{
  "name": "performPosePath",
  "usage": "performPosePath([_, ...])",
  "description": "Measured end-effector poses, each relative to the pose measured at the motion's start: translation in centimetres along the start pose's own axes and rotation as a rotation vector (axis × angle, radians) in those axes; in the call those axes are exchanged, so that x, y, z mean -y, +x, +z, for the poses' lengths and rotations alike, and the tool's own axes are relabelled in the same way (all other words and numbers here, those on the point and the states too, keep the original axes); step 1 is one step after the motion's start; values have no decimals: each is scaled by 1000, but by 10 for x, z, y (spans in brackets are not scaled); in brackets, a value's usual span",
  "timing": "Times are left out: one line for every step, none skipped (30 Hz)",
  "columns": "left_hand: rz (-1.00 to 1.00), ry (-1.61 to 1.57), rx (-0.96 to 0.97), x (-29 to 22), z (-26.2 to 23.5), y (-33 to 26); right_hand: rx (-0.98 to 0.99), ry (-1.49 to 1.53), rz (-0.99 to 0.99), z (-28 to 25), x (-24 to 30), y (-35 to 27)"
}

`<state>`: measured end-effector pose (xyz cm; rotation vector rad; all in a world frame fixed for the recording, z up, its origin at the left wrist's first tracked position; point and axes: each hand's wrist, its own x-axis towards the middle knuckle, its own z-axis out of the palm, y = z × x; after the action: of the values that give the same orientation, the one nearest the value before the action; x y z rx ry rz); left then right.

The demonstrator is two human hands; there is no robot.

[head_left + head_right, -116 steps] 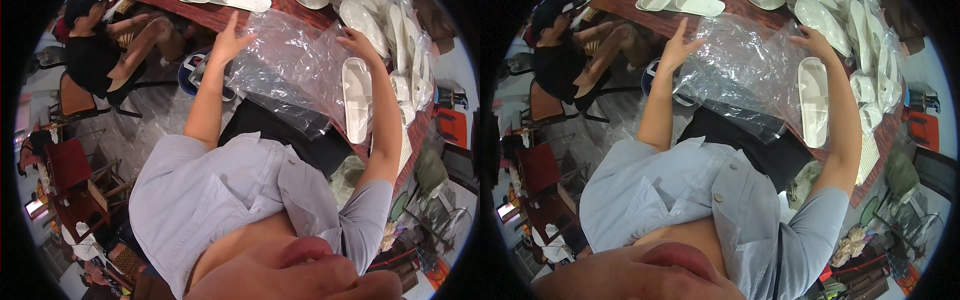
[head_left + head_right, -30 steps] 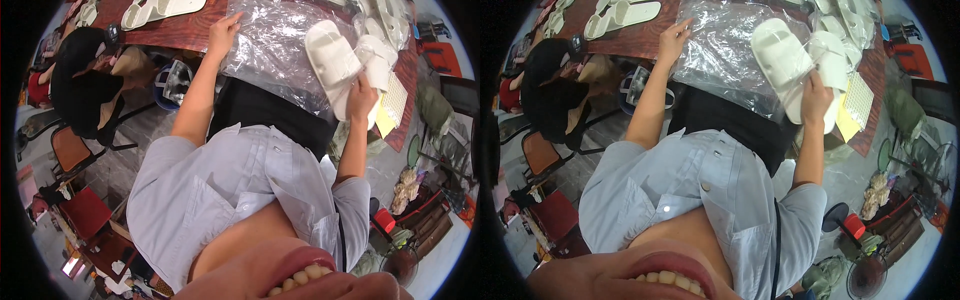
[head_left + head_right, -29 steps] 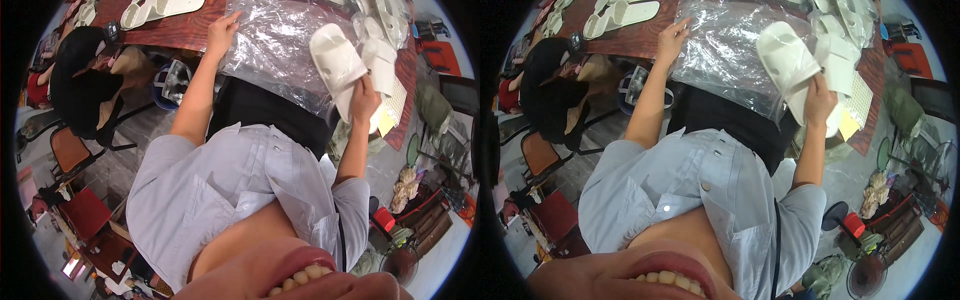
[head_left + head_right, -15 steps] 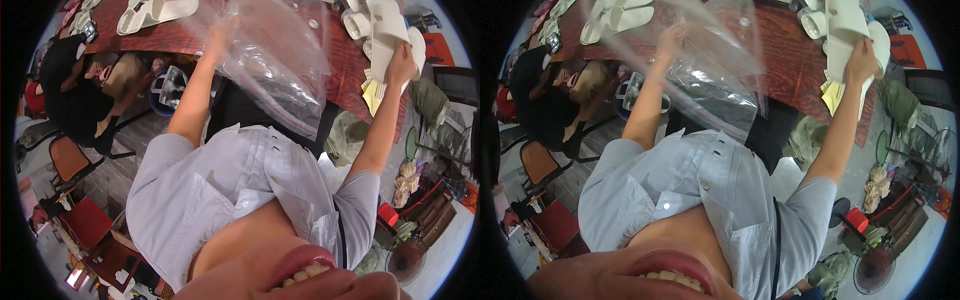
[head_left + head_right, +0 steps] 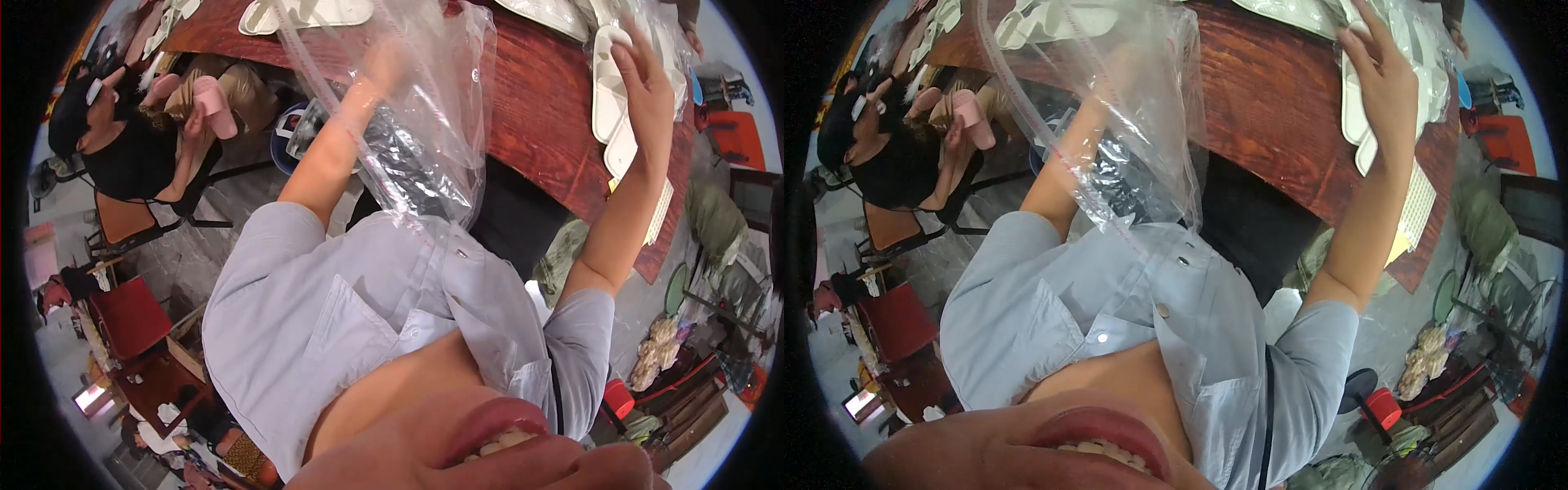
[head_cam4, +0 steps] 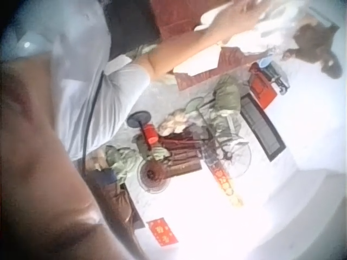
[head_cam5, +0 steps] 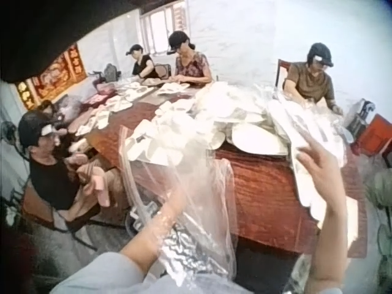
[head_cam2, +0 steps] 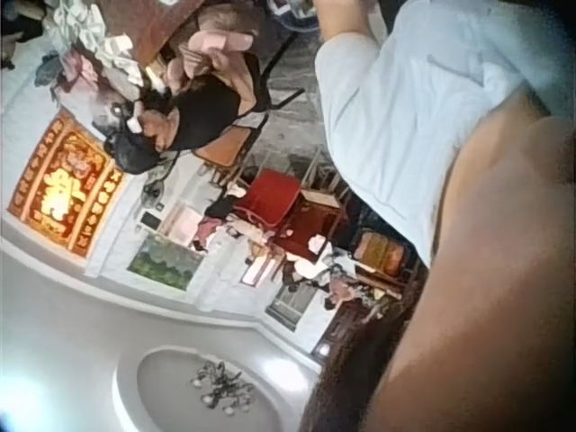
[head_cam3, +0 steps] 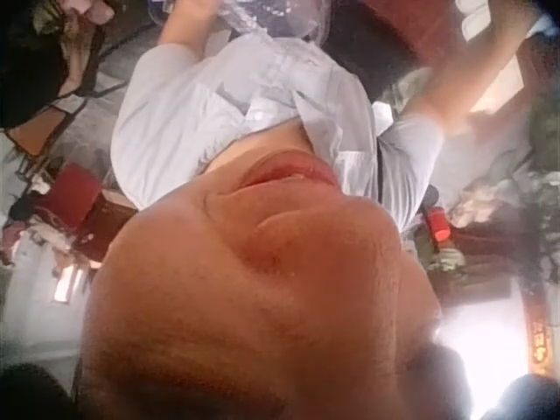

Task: Packaging pairs of white slippers into clear plastic bags at a manufacturing table.

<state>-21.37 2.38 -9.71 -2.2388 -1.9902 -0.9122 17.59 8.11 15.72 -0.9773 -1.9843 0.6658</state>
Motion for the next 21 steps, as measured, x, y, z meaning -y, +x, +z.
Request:
performPosePath([0, -50, 7, -9, -1, 8, -5, 243, -70, 11, 39, -13])
performPosePath([-6, -95, 12, -20, -6, 14, 128, 197, -156, 13, 68, -24])
performPosePath([10, -111, 25, -42, -16, 23, 133, 507, -187, 37, 104, -43])
performPosePath([7, 20, 15, -62, -42, 17, 157, 847, -230, 65, 134, -57])
performPosePath([14, 144, -6, -80, -63, 13, 408, 407, -245, 58, 158, -55])
performPosePath([39, 126, -11, -87, -62, 19, 614, -65, -233, 48, 178, -51])
performPosePath([-8, 103, -10, -86, -65, 16, 542, -71, -315, 68, 177, -56])
performPosePath([-56, 79, -9, -84, -67, 12, 469, -78, -395, 95, 169, -62])
performPosePath([-99, 46, -13, -81, -68, 9, 460, -81, -400, 116, 162, -67])
performPosePath([-126, 7, -16, -82, -68, 10, 253, -185, -415, 132, 151, -71])
performPosePath([-144, -39, -14, -84, -64, 14, 39, -297, -420, 141, 136, -72])
performPosePath([-176, -74, -14, -82, -64, 12, 64, -208, -362, 146, 120, -71])
performPosePath([-207, -111, -16, -80, -64, 11, 88, -122, -307, 148, 105, -70])
performPosePath([-237, -151, -15, -80, -62, 11, 41, -150, -274, 147, 87, -73])
performPosePath([-274, -189, -18, -77, -63, 9, 1, -174, -245, 145, 70, -77])
performPosePath([-313, -226, -20, -73, -64, 6, -5, -61, -178, 139, 52, -81])
performPosePath([-288, -114, -16, -63, -65, 1, -10, 50, -105, 132, 35, -87])
performPosePath([-266, -2, -12, -54, -67, -3, -61, 107, -93, 128, 17, -93])
performPosePath([-259, -10, -12, -53, -72, -5, -113, 162, -78, 125, 0, -100])
performPosePath([-334, -187, 12, -56, -78, -6, -118, 150, -71, 121, -18, -110])
performPosePath([-412, -359, 33, -56, -82, -8, -139, 278, 77, 120, -33, -119])
